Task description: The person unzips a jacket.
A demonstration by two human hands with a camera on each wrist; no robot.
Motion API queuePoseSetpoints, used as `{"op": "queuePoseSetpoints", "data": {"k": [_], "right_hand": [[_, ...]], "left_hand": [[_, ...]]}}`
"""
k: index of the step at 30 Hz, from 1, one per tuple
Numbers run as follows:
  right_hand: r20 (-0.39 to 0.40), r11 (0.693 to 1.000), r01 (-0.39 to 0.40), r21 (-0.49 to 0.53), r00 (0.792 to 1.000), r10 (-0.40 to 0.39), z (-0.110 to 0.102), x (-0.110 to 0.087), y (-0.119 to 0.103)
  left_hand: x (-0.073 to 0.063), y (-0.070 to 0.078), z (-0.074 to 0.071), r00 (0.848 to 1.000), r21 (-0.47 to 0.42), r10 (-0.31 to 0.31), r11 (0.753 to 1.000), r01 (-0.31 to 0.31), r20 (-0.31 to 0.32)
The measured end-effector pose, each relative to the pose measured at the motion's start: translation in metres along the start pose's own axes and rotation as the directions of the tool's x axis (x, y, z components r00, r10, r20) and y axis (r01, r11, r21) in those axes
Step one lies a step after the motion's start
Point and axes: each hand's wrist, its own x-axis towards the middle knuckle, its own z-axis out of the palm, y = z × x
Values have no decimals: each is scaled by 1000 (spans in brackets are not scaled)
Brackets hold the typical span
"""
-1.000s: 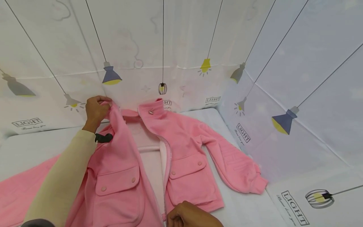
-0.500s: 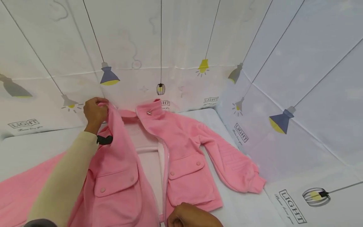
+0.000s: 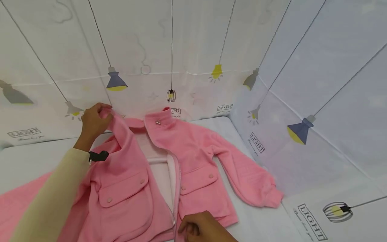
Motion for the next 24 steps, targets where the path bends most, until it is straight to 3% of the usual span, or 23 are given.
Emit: {"op": "queuePoseSetpoints", "data": {"k": [2, 6, 11, 15, 19, 22, 24], "right_hand": [[-49, 997, 18, -81, 999, -22, -7, -3, -1], [-140, 989, -63, -136, 989, 44, -22, -7, -9], [-305, 954, -177, -241, 947, 99, -43, 0, -22], [-441, 880, -235, -413, 897, 32, -57, 12, -25], [-504, 770, -239, -591, 855, -121, -70, 24, -26], [-490, 701, -220, -678, 846, -208, -78, 34, -28], [-470, 674, -211, -708, 853, -226, -82, 40, -31]], "left_hand": [[-10, 5, -3, 998, 57, 64, 996, -64, -12], [-31, 14, -10, 981, 124, 192, 974, -190, 2], [-61, 24, -19, 956, 193, 290, 936, -294, 51], [-82, 36, -23, 944, 243, 312, 913, -328, 103], [-100, 50, -18, 933, 264, 319, 897, -354, 168], [-111, 62, -14, 921, 268, 314, 889, -371, 233], [-117, 71, -10, 911, 278, 303, 883, -379, 281]]}}
